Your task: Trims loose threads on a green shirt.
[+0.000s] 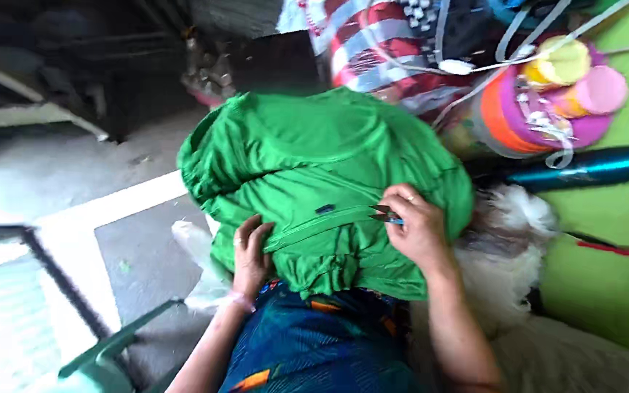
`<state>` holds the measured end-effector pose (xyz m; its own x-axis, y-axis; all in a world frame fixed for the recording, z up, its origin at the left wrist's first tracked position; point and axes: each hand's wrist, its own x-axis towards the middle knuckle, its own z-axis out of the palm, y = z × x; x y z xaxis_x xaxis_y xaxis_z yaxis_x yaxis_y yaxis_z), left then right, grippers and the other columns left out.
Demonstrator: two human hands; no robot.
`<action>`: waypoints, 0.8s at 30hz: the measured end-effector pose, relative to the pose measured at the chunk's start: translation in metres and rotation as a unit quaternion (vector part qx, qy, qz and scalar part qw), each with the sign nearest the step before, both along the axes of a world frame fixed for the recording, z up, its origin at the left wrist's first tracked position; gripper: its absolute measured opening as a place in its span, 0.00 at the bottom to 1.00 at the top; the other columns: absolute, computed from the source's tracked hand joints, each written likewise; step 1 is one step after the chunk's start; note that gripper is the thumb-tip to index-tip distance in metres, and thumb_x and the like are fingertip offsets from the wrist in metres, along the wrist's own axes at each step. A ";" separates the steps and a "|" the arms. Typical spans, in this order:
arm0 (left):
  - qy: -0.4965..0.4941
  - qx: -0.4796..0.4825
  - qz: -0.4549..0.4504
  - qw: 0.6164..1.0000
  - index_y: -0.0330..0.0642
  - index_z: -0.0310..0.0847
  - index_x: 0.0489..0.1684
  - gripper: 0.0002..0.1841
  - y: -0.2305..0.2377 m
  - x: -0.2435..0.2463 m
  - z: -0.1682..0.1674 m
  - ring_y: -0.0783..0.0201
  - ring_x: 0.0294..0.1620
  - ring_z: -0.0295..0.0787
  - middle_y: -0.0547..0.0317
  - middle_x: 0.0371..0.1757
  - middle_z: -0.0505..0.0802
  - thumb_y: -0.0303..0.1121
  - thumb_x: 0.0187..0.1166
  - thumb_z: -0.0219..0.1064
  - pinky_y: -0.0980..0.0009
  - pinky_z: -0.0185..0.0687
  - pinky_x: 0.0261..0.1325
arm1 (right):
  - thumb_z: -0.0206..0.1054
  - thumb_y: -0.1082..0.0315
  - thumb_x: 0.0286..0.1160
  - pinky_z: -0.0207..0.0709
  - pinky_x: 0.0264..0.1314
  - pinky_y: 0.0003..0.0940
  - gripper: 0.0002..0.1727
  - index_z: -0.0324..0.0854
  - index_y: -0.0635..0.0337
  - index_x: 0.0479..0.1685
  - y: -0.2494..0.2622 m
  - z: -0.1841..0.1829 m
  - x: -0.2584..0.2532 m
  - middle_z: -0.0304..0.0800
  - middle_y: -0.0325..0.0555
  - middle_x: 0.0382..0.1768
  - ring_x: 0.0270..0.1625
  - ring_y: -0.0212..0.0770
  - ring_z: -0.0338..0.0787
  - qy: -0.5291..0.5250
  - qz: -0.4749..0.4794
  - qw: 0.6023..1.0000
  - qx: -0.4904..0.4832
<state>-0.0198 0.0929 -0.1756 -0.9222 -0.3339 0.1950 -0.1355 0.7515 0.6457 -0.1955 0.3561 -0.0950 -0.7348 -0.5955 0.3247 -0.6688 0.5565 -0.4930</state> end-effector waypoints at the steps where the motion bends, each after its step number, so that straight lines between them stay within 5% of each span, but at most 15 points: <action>1: 0.002 0.001 0.007 1.000 0.28 0.84 0.64 0.23 -0.002 0.004 -0.008 0.25 0.74 0.76 0.24 0.72 0.81 0.24 0.66 0.63 0.36 0.69 0.75 | 0.66 0.75 0.62 0.82 0.28 0.52 0.09 0.90 0.65 0.37 -0.001 0.004 0.004 0.92 0.56 0.49 0.33 0.53 0.92 -0.010 0.006 0.999 0.033; 4: 0.004 0.003 0.011 1.000 0.33 0.82 0.71 0.28 -0.012 0.008 -0.003 0.33 0.77 0.76 0.30 0.78 0.78 0.40 0.72 0.63 0.39 0.71 0.74 | 0.70 0.68 0.65 0.83 0.37 0.62 0.16 0.88 0.67 0.50 0.000 0.025 0.008 0.88 0.62 0.57 0.43 0.61 0.92 -0.084 0.030 0.992 0.085; 6: 0.019 0.005 0.002 1.000 0.36 0.85 0.67 0.30 -0.016 0.009 0.010 0.35 0.73 0.80 0.32 0.76 0.81 0.52 0.74 0.67 0.39 0.74 0.71 | 0.71 0.65 0.70 0.83 0.47 0.62 0.19 0.86 0.68 0.56 -0.003 0.042 0.007 0.86 0.63 0.60 0.52 0.61 0.91 -0.113 0.047 0.989 0.079; 8: 0.039 0.006 0.004 0.999 0.38 0.87 0.64 0.33 -0.019 0.012 0.026 0.40 0.66 0.83 0.34 0.71 0.84 0.59 0.75 0.66 0.42 0.76 0.66 | 0.69 0.66 0.73 0.83 0.45 0.59 0.18 0.85 0.70 0.56 -0.020 0.057 0.013 0.86 0.65 0.60 0.49 0.60 0.90 -0.090 0.052 0.993 0.056; 10: 0.073 0.025 0.016 0.997 0.36 0.89 0.58 0.27 -0.018 0.008 0.039 0.49 0.60 0.86 0.38 0.63 0.88 0.54 0.80 0.64 0.53 0.80 0.63 | 0.68 0.68 0.73 0.82 0.41 0.55 0.16 0.86 0.71 0.54 -0.049 0.067 0.024 0.88 0.63 0.55 0.44 0.57 0.90 -0.070 0.072 0.995 0.020; 13: 0.098 0.070 0.014 0.993 0.30 0.90 0.48 0.12 -0.005 -0.015 0.051 0.61 0.42 0.87 0.42 0.46 0.89 0.30 0.80 0.66 0.69 0.85 0.49 | 0.71 0.71 0.71 0.85 0.39 0.49 0.15 0.85 0.70 0.54 -0.096 0.049 0.038 0.90 0.57 0.44 0.39 0.51 0.91 -0.115 0.128 0.985 -0.022; 17: 0.050 0.152 -0.016 0.987 0.30 0.91 0.43 0.08 0.007 -0.040 0.030 0.55 0.44 0.90 0.43 0.42 0.92 0.27 0.77 0.70 0.61 0.86 0.53 | 0.70 0.72 0.79 0.86 0.50 0.49 0.20 0.76 0.71 0.66 -0.112 0.007 0.039 0.91 0.59 0.43 0.44 0.52 0.93 -0.238 0.085 0.967 -0.008; 20: -0.003 0.366 0.032 0.930 0.35 0.84 0.45 0.07 0.001 -0.034 0.026 0.77 0.31 0.84 0.63 0.33 0.89 0.29 0.86 0.62 0.79 0.82 0.39 | 0.72 0.73 0.74 0.86 0.47 0.47 0.19 0.81 0.70 0.63 -0.099 0.004 0.042 0.91 0.58 0.42 0.42 0.50 0.93 -0.216 0.091 0.972 -0.009; 24: 0.037 0.516 0.044 0.855 0.43 0.82 0.43 0.06 -0.001 -0.028 0.023 0.81 0.26 0.84 0.72 0.27 0.89 0.26 0.87 0.59 0.85 0.82 0.34 | 0.75 0.74 0.69 0.85 0.40 0.55 0.14 0.88 0.66 0.53 -0.099 0.010 0.041 0.92 0.58 0.41 0.41 0.57 0.93 -0.163 0.130 0.976 0.068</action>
<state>-0.0477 0.0919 -0.1528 -0.8828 -0.4308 -0.1872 -0.0914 -0.2333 0.9681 -0.1547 0.2566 -0.0852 -0.6041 -0.7969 0.0036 -0.6154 0.4636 -0.6374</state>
